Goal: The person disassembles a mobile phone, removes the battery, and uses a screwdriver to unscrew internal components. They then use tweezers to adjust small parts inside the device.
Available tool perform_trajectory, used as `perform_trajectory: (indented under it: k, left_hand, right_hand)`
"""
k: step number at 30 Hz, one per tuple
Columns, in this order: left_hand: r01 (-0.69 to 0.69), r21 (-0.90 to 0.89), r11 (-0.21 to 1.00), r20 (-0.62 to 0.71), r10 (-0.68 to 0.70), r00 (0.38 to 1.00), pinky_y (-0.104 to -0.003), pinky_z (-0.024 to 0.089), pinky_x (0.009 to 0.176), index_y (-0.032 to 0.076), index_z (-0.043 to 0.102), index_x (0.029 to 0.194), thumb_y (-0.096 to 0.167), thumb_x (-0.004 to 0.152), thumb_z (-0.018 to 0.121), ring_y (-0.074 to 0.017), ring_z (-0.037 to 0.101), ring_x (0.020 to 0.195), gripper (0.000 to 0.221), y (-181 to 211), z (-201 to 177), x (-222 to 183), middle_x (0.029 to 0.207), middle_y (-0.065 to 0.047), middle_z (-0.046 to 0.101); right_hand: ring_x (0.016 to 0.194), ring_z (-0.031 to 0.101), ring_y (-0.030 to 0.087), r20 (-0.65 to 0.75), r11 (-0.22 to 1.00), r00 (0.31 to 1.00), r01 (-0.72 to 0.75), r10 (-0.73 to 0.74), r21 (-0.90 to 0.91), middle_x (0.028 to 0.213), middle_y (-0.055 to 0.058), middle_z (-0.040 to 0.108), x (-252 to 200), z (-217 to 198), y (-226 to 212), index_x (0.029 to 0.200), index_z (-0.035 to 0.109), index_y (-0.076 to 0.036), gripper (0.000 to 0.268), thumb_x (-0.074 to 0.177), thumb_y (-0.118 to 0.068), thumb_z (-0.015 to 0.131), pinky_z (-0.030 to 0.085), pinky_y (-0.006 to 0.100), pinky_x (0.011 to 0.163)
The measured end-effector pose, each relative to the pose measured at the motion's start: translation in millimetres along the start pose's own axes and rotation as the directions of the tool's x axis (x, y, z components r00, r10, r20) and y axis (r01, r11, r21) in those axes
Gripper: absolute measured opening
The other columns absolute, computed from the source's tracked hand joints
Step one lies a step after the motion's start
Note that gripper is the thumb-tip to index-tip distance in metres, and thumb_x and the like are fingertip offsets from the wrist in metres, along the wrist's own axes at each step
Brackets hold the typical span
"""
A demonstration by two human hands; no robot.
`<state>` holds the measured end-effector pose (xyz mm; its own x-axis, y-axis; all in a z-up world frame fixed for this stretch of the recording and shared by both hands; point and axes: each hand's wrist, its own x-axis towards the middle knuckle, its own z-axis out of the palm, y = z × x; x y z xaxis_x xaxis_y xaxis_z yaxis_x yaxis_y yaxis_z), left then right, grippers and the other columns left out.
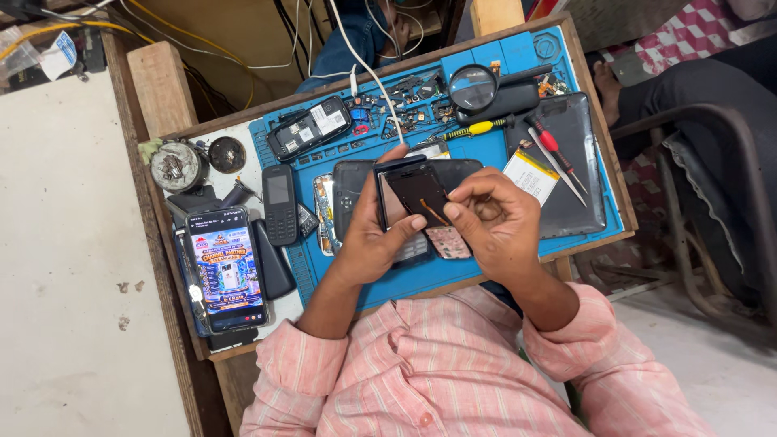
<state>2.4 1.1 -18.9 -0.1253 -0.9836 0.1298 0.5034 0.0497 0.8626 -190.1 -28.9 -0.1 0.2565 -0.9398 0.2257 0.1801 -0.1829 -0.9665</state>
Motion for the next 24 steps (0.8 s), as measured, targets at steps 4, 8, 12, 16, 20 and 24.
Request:
perform_trajectory:
  k: [4, 8, 12, 16, 20, 24]
  left_hand:
    - [0.022, -0.105, 0.994, 0.011, -0.021, 1.000, -0.038, 0.046, 0.118, 0.005, 0.020, 0.165, 0.001, 0.096, 0.073, -0.0197, 0.057, 0.134, 0.087, -5, -6, -1, 0.142, -0.009, 0.055]
    - [0.036, -0.067, 0.997, 0.005, -0.036, 0.999, -0.038, 0.046, 0.117, 0.005, 0.020, 0.166, 0.003, 0.095, 0.075, -0.0194, 0.058, 0.132, 0.090, -6, -11, -4, 0.140, -0.009, 0.056]
    - [0.057, -0.060, 0.997, 0.006, -0.056, 0.998, -0.038, 0.047, 0.115, 0.005, 0.020, 0.166, 0.006, 0.095, 0.076, -0.0195, 0.059, 0.130, 0.091, -6, -13, -5, 0.138, -0.009, 0.057]
    - [0.053, -0.041, 0.998, -0.003, -0.053, 0.999, -0.038, 0.047, 0.115, 0.005, 0.021, 0.166, 0.006, 0.095, 0.076, -0.0204, 0.059, 0.131, 0.090, -3, -10, -3, 0.138, -0.010, 0.058]
    - [0.053, -0.062, 0.997, -0.033, -0.055, 0.998, -0.039, 0.048, 0.117, 0.005, 0.021, 0.164, 0.002, 0.094, 0.073, -0.0208, 0.059, 0.134, 0.087, 3, -3, -1, 0.142, -0.010, 0.057]
    - [-0.001, 0.010, 1.000, -0.108, 0.002, 0.994, -0.038, 0.051, 0.112, 0.003, 0.023, 0.165, -0.005, 0.094, 0.069, -0.0212, 0.061, 0.129, 0.084, 7, 9, 3, 0.140, -0.013, 0.058]
  right_hand:
    - [0.091, 0.059, 0.005, 0.043, 0.992, 0.999, 0.010, -0.016, 0.122, 0.107, 0.005, 0.060, -3, 1, 1, 0.119, 0.064, 0.004, 0.027, 0.094, 0.008, 0.074, 0.051, 0.019, 0.080]
    - [0.095, 0.059, 0.006, 0.067, 0.987, 0.998, -0.016, 0.005, 0.159, 0.108, 0.006, 0.061, -6, 1, 2, 0.122, 0.064, 0.004, 0.034, 0.091, 0.007, 0.078, 0.050, 0.018, 0.084]
    - [0.097, 0.059, 0.006, 0.085, 0.982, 0.996, -0.043, 0.027, 0.183, 0.108, 0.005, 0.061, -6, 1, 3, 0.123, 0.064, 0.004, 0.036, 0.090, 0.006, 0.079, 0.051, 0.019, 0.087]
    - [0.097, 0.059, 0.006, 0.087, 0.981, 0.996, -0.037, 0.021, 0.193, 0.109, 0.006, 0.060, -4, 0, 3, 0.122, 0.064, 0.005, 0.035, 0.091, 0.007, 0.079, 0.051, 0.019, 0.086]
    - [0.093, 0.061, 0.006, 0.069, 0.988, 0.998, 0.000, -0.011, 0.155, 0.109, 0.007, 0.061, 0, -3, 6, 0.121, 0.064, 0.006, 0.032, 0.092, 0.009, 0.076, 0.053, 0.019, 0.081]
    - [0.092, 0.061, 0.007, 0.023, 0.996, 0.999, 0.034, -0.036, 0.082, 0.111, 0.009, 0.063, 7, -7, 11, 0.120, 0.066, 0.006, 0.029, 0.093, 0.013, 0.073, 0.054, 0.020, 0.080]
